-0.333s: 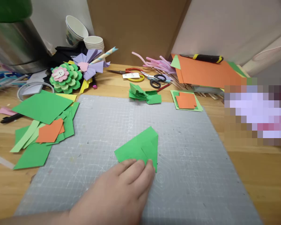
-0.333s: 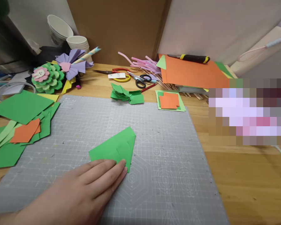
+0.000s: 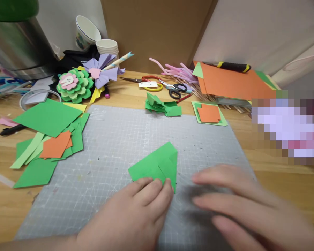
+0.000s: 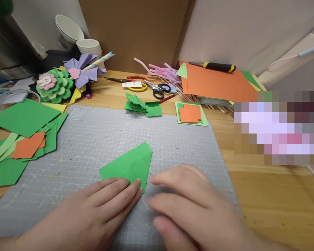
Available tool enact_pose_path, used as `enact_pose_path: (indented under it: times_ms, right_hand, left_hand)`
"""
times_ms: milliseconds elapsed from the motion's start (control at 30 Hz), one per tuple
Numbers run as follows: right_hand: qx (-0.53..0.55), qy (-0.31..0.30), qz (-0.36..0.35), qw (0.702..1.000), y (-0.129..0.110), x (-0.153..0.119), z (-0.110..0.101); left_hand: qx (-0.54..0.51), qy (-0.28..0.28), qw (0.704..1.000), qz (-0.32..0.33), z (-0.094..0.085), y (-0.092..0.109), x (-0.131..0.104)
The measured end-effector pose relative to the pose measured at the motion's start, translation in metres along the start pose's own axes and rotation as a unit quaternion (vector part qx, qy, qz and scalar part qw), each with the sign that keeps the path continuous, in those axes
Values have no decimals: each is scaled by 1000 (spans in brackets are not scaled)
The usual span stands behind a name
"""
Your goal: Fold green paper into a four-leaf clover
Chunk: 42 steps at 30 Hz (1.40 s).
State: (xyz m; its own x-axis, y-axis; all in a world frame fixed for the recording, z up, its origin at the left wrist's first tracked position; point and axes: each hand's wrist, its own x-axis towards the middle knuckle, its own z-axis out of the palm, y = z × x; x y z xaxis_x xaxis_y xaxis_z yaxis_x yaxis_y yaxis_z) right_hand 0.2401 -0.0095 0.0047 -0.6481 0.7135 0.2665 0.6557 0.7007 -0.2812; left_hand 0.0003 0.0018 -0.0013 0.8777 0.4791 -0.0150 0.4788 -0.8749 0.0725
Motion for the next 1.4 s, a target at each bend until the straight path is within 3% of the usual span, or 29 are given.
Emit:
enact_pose_path:
  times_ms: [167, 433, 867, 1133, 1400]
  right_hand:
    - [21, -33, -44, 998, 5, 22, 8]
    - [41, -83, -56, 994, 9, 20, 9]
    - [47, -96, -55, 993, 8, 23, 8]
    - [44, -89, -57, 993, 6, 23, 5]
    - [19, -89, -61, 994, 2, 22, 3]
  left_hand:
    - [-25, 6, 1000, -11, 3, -2, 1]
    - [-35, -9, 999, -22, -5, -6, 0]
    - [22, 4, 1000, -3, 9, 4, 1]
    - [39, -5, 999, 21, 3, 6, 0]
    - [76, 50, 995, 30, 12, 7, -6]
